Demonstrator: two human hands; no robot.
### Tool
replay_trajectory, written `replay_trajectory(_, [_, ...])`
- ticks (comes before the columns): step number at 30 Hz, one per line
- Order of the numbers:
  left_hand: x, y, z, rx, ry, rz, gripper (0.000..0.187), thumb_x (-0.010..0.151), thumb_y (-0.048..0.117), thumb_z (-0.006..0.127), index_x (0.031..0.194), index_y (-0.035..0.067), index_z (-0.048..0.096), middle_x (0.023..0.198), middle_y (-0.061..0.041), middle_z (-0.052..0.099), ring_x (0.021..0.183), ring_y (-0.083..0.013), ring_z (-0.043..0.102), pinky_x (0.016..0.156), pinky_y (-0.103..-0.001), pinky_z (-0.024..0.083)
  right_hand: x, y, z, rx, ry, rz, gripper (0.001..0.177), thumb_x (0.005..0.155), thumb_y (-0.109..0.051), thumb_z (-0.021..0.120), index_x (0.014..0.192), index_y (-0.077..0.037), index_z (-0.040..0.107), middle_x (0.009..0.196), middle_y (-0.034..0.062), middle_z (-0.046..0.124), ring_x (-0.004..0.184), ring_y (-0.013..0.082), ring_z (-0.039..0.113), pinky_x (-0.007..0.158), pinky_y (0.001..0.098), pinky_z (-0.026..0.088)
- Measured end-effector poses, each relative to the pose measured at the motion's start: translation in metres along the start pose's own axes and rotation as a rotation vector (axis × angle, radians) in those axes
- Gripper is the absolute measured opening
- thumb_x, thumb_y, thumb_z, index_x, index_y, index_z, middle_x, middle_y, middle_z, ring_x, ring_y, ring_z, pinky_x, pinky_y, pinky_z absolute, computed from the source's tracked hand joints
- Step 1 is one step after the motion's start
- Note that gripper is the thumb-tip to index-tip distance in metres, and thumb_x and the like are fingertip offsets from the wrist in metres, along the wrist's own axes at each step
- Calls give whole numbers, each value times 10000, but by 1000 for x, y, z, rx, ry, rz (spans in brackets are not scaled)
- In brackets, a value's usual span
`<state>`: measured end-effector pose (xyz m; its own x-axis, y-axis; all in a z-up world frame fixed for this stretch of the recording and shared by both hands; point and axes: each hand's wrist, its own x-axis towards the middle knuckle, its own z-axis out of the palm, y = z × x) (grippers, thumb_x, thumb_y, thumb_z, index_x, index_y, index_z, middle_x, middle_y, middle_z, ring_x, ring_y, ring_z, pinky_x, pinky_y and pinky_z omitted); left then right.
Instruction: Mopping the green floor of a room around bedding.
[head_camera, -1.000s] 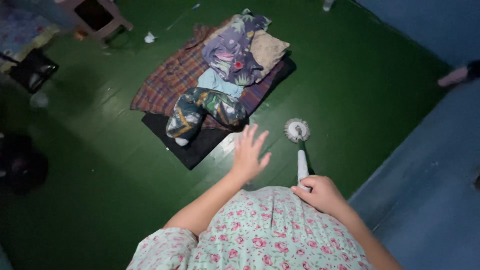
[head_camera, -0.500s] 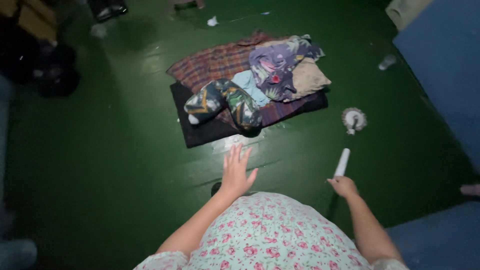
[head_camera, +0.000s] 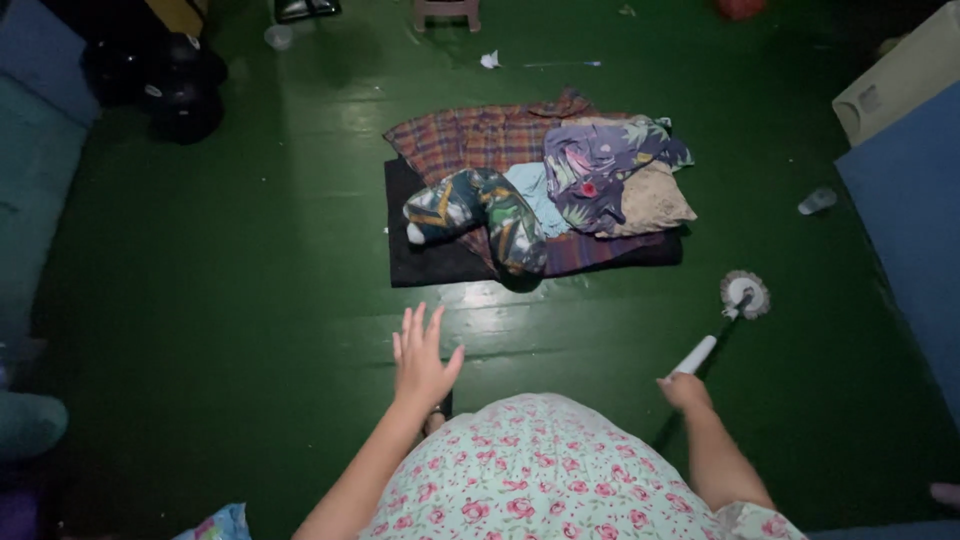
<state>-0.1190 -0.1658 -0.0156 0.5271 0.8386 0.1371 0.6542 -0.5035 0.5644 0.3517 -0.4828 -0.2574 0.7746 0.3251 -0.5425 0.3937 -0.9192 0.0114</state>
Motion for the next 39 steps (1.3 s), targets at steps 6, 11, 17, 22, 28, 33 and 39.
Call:
replay_trajectory(6, [56, -17, -17, -34, -46, 211, 771, 822, 367, 754, 1495, 139, 455, 1583, -201, 354, 1493, -434, 273, 1154, -672, 230, -62, -112, 17, 270, 79, -190, 443, 874, -500, 706, 1044, -98, 779, 1021, 196, 776, 991, 372, 745, 891, 474, 585])
replay_trajectory(11, [106, -23, -22, -68, -147, 407, 747, 832, 361, 759, 1490, 163, 467, 1569, -198, 375, 1485, -446, 288, 1145, -673, 257, -189, -205, -23, 365, 174, -309, 450, 863, -498, 712, 909, -53, 752, 873, 202, 743, 850, 381, 728, 785, 472, 576])
replay_trajectory(17, [138, -24, -5, -116, -283, 574, 778, 801, 343, 783, 1490, 177, 462, 1571, -194, 368, 1486, -441, 286, 1135, -691, 258, -328, -270, -73, 699, 54, -321, 407, 889, -383, 728, 776, 8, 712, 643, 126, 652, 577, 192, 593, 575, 393, 484])
replay_trajectory(22, [144, -8, 6, -114, -355, 652, 783, 792, 339, 783, 1487, 181, 458, 1572, -195, 359, 1488, -433, 281, 1128, -686, 257, -361, -278, -86, 935, -21, -475, 347, 884, -301, 752, 724, 3, 708, 547, 13, 568, 541, 67, 476, 504, 333, 409])
replay_trajectory(28, [128, 12, 16, -107, -305, 666, 790, 796, 338, 779, 1498, 174, 455, 1564, -198, 366, 1473, -438, 299, 1128, -683, 269, -307, -250, -74, 843, 54, -456, 363, 890, -325, 748, 724, -5, 703, 553, 54, 582, 532, 90, 490, 513, 343, 422])
replay_trajectory(33, [100, 17, 16, -80, -227, 502, 761, 807, 347, 766, 1486, 163, 477, 1564, -188, 378, 1472, -437, 301, 1135, -664, 285, -204, -173, -45, 538, 201, -375, 379, 890, -422, 697, 801, -58, 756, 715, 120, 698, 630, 253, 648, 618, 428, 511])
replay_trajectory(39, [49, 12, 20, -29, -92, 271, 754, 811, 369, 763, 1473, 155, 473, 1584, -179, 362, 1503, -410, 267, 1149, -664, 243, -24, -12, 21, 332, 187, -118, 447, 935, -521, 653, 1079, -128, 812, 1016, 142, 797, 930, 318, 767, 857, 420, 596])
